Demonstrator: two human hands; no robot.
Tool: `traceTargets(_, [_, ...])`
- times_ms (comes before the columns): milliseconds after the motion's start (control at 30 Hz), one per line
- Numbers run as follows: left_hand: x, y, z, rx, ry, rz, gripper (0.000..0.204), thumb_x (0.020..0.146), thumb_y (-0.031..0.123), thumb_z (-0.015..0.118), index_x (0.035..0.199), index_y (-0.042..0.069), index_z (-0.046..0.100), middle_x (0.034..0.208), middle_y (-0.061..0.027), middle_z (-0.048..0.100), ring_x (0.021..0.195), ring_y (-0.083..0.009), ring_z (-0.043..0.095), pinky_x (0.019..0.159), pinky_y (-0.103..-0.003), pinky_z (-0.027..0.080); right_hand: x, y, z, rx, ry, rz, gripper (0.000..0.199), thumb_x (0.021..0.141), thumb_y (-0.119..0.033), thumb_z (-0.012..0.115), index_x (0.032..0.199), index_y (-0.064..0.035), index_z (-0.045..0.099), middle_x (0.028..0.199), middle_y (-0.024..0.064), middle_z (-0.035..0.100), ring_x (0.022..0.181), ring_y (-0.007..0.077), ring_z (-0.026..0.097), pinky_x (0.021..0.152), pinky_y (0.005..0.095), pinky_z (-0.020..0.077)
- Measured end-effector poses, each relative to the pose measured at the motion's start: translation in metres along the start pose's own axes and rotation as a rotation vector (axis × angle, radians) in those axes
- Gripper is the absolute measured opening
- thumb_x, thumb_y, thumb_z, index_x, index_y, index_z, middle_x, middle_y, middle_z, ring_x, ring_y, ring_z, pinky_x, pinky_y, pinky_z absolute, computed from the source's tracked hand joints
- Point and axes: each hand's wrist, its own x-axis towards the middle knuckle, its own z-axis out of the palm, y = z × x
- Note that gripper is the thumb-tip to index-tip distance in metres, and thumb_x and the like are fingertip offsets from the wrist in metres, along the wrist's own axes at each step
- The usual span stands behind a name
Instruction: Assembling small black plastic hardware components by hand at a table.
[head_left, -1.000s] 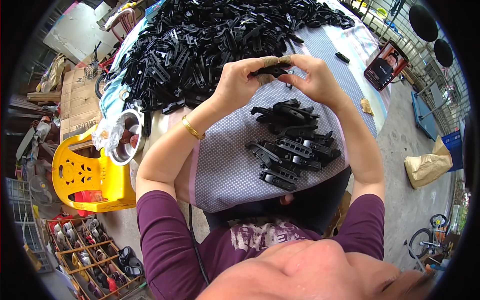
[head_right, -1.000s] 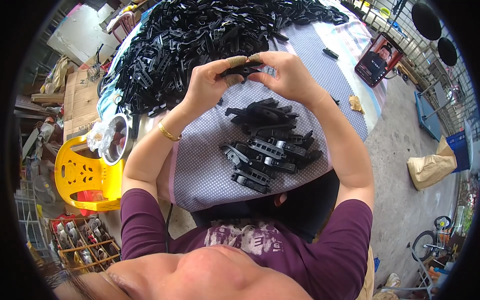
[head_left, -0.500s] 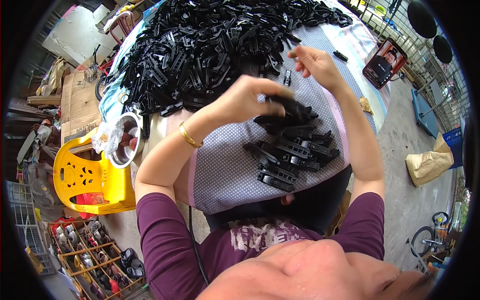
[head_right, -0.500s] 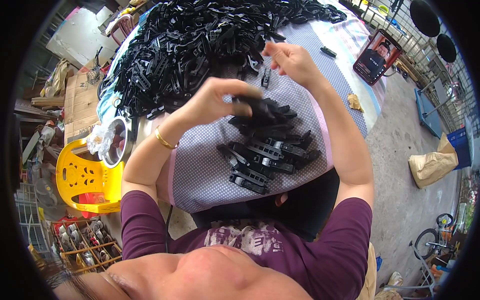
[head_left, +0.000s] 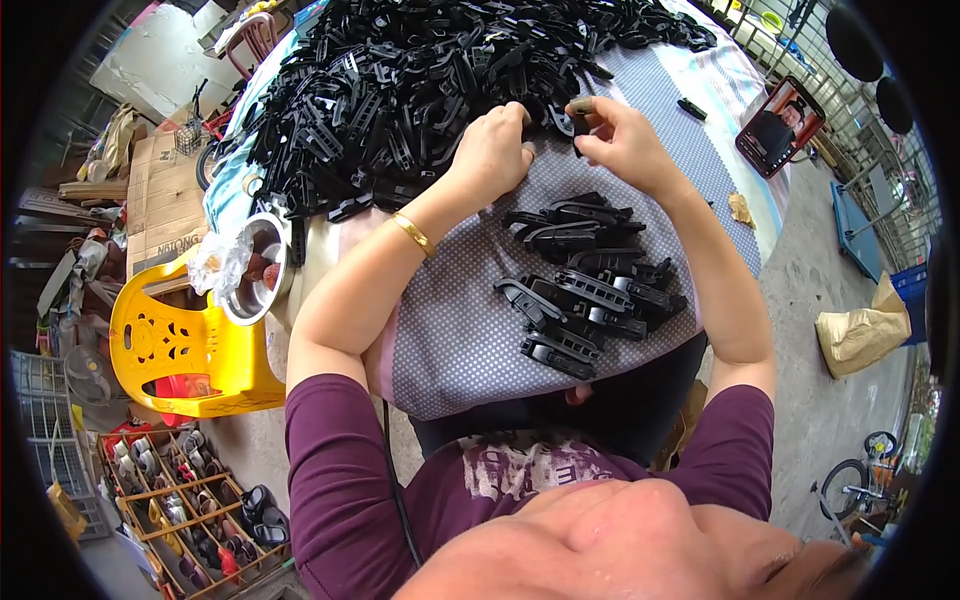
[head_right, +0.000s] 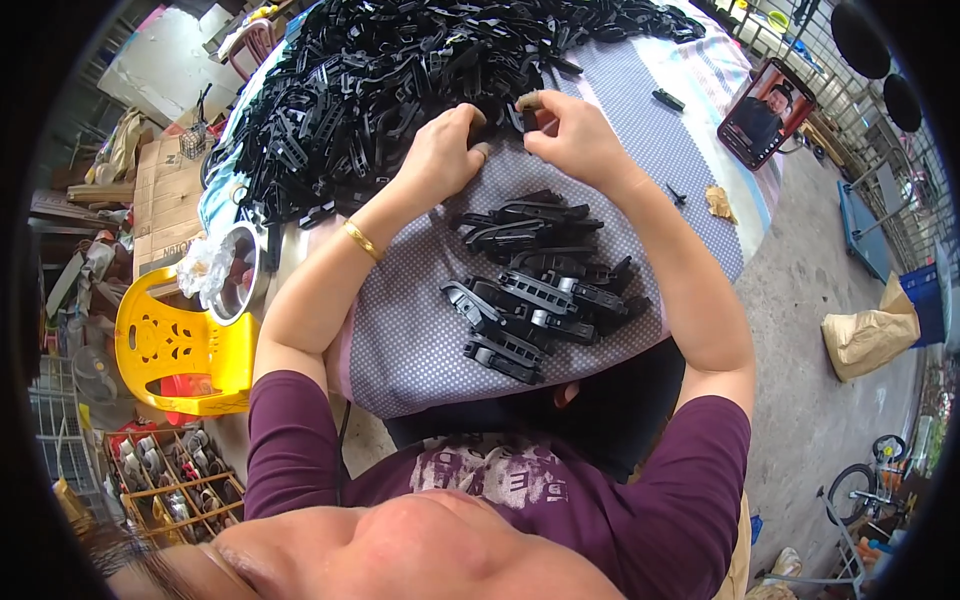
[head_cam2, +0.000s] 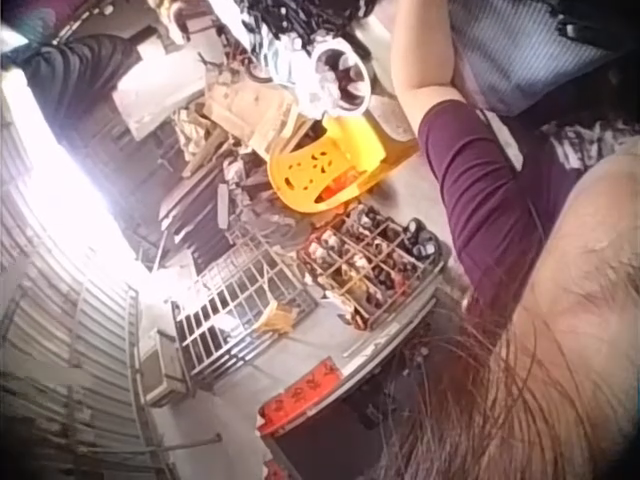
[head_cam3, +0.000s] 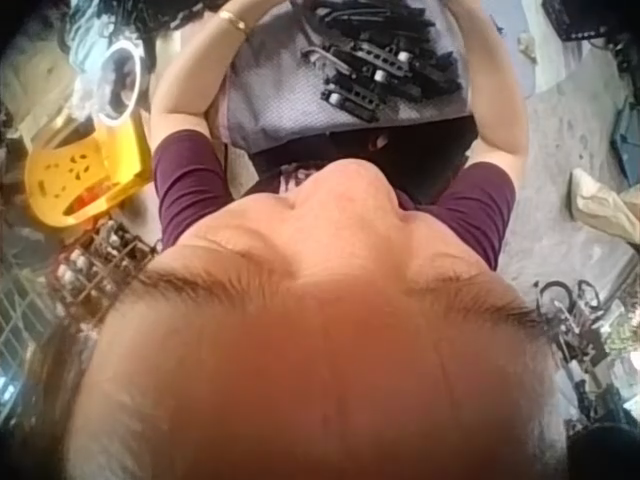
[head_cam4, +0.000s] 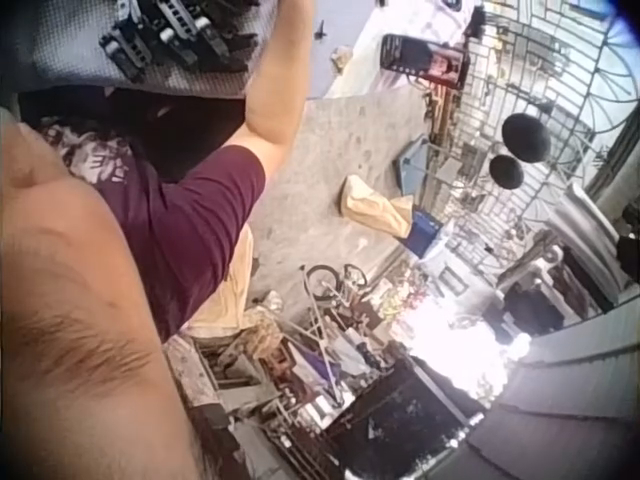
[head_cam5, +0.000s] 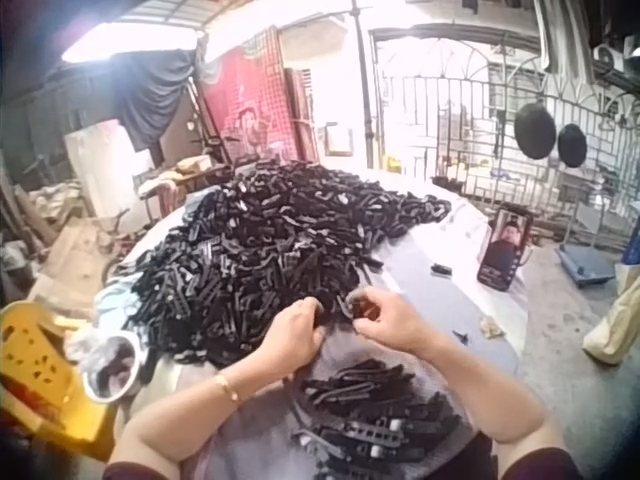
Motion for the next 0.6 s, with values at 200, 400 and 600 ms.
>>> traceTargets(200, [-0.011,0.013,-0.02,-0.02,-0.086,-0.077,0.036,0.071,0.006,0.06,0.106,-0.001,0.058,0.094,-0.0161,0.06,0.09,-0.031,0.059,0.083,-0.036,0.047,0.001,-0.003,-0.001,0.831,-0.065,0.03,0.031,0.078,-0.009,0.068,0.106,-0.0008,0.058,0.098,0.0088,0.065,0.086,0.0145,0.063,0.079,0.025,0.0513])
traceTargets(400, [-0.008,0.006,-0.034,-0.579,-0.167,-0.213,0.039,0.072,0.002,0.056,0.11,-0.006,0.059,0.091,-0.008,0.066,0.065,-0.01,0.055,0.065,-0.023,0.047,-0.001,-0.005,0.011,0.678,-0.045,-0.107,0.028,0.078,-0.003,0.068,0.105,-0.004,0.058,0.104,0.0085,0.064,0.1,0.0162,0.059,0.088,0.0302,0.0488])
traceTargets(600, [-0.004,0.002,-0.043,-1.024,-0.487,-0.323,0.035,0.073,0.005,0.06,0.107,-0.003,0.061,0.082,-0.0039,0.063,0.063,-0.0045,0.052,0.056,-0.017,0.043,-0.003,-0.011,0.013,0.426,-0.025,-0.203,0.022,0.075,-0.002,0.07,0.096,-0.0044,0.063,0.104,0.0059,0.064,0.098,0.0166,0.061,0.086,0.0304,0.0502])
